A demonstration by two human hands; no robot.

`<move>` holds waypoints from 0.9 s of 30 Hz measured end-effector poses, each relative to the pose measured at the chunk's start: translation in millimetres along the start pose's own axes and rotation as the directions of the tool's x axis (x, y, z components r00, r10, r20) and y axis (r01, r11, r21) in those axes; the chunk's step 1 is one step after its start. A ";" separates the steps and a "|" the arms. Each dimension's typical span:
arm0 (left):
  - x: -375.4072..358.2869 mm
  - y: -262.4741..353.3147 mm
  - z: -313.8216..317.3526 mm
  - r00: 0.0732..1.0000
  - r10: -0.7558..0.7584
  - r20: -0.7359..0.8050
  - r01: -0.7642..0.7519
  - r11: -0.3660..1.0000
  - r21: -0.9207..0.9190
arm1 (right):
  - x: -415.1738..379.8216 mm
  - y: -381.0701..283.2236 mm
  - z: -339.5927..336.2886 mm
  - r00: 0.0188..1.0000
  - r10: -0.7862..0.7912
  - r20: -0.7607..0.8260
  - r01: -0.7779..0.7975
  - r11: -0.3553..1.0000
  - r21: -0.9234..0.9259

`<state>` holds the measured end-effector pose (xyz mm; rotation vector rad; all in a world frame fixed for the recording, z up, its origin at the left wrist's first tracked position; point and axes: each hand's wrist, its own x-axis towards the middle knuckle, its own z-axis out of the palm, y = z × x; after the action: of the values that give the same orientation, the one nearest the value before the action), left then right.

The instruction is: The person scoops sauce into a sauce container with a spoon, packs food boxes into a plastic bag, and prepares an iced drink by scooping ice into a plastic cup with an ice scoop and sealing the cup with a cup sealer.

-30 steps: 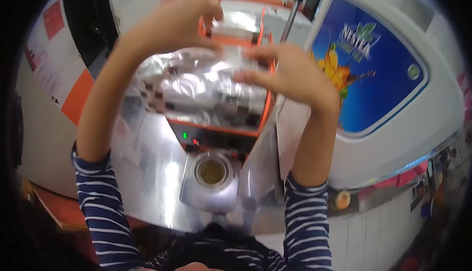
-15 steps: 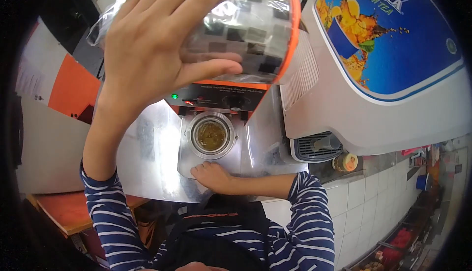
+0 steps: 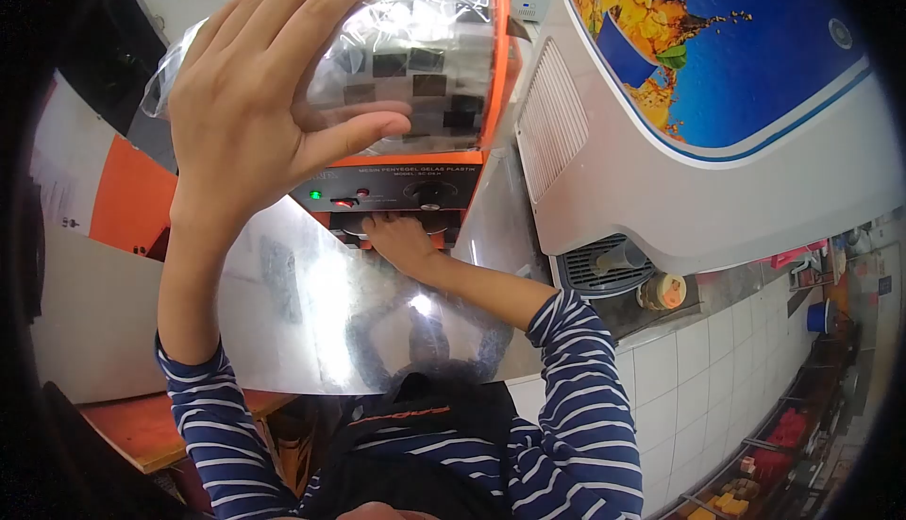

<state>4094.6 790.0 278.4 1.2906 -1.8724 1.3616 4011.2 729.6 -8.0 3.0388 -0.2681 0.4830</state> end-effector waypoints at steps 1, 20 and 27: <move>-1.3 1.4 2.2 1.000 -0.027 0.010 0.027 0.999 0.021 | 0.9 1.0 0.1 1.000 -0.008 -0.019 0.008 1.000 0.011; -9.1 7.1 -10.7 0.965 -0.203 0.163 0.211 0.977 -0.032 | 143.4 146.3 -318.8 0.731 -0.035 -0.682 0.371 0.859 0.353; -2.6 -0.1 -14.0 0.946 -0.230 0.230 0.266 0.953 -0.142 | 225.5 181.7 -276.4 0.982 0.179 0.056 -0.145 0.915 -0.376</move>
<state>4093.9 803.9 281.8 1.5707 -1.8391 0.9435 4106.0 536.2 329.4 2.6807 -0.5519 0.2651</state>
